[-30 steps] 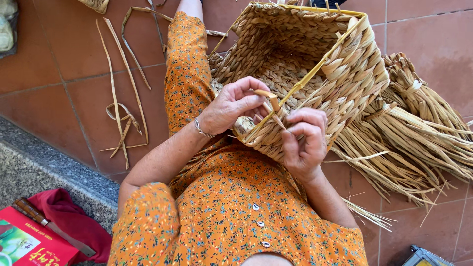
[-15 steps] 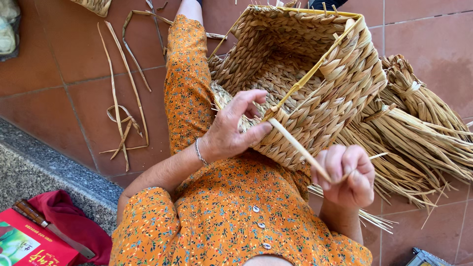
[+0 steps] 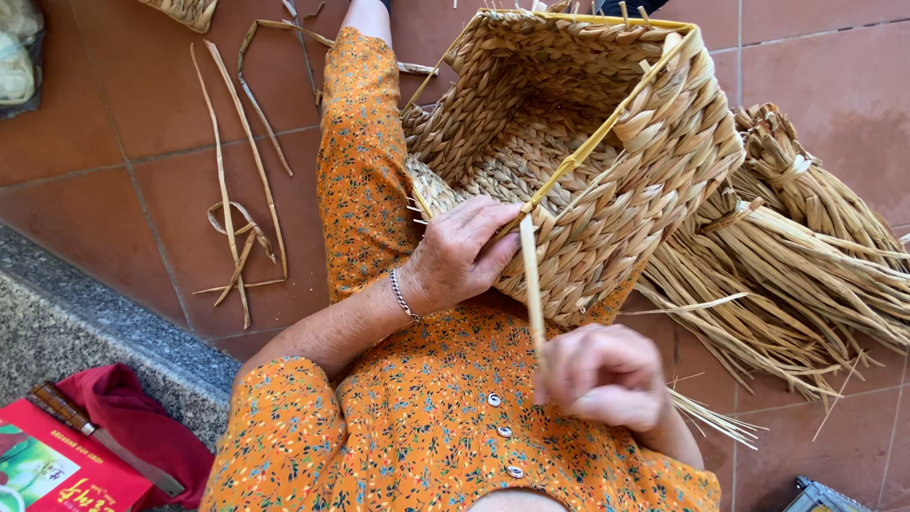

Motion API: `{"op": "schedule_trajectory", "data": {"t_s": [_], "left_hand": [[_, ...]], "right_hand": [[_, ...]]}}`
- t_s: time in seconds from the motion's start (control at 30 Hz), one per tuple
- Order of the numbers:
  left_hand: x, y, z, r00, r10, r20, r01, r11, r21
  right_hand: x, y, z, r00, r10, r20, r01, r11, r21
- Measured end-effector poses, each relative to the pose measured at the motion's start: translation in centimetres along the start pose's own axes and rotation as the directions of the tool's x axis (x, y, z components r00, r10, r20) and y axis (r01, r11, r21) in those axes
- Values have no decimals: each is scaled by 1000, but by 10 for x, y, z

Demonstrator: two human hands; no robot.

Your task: The person sits on the floor weaving a water hyacinth basket, folding and tucking braided strands along the rim to finish the edge. They rotate the basket to work around its sides, cut a strand with scissors, and continue tucking the woven rim into place.

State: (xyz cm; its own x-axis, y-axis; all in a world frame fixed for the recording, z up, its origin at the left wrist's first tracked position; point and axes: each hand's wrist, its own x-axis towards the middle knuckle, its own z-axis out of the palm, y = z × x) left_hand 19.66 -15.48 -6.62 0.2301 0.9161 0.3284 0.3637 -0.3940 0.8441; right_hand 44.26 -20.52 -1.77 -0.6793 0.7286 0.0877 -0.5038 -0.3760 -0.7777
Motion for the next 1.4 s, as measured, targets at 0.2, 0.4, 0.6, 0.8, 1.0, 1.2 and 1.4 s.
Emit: {"op": "schedule_trajectory", "data": {"t_s": [0.2, 0.4, 0.6, 0.8, 1.0, 1.2, 1.4], "left_hand": [[4, -1, 3, 999, -40, 2, 40, 999, 15], [13, 8, 1, 994, -97, 54, 90, 990, 113], [16, 21, -8, 977, 183, -113, -165, 975, 151], [7, 3, -10, 983, -179, -40, 162, 949, -271], [7, -19, -9, 884, -447, 139, 419, 624, -660], [10, -22, -9, 883, -445, 148, 431, 646, -630], [9, -19, -12, 901, -410, 138, 399, 663, -633]], "right_hand": [[25, -15, 9, 992, -84, 89, 85, 996, -8], [38, -15, 18, 986, -115, 122, 113, 993, 18], [47, -19, 15, 951, -137, 277, 194, 963, -186], [73, -3, -4, 877, -472, -94, 137, 433, -891], [82, 15, -13, 854, -519, 32, 34, -5, -999], [78, 21, -16, 845, -501, 185, 66, -244, -967], [75, 20, -18, 890, -422, 172, 35, -314, -949]]}}
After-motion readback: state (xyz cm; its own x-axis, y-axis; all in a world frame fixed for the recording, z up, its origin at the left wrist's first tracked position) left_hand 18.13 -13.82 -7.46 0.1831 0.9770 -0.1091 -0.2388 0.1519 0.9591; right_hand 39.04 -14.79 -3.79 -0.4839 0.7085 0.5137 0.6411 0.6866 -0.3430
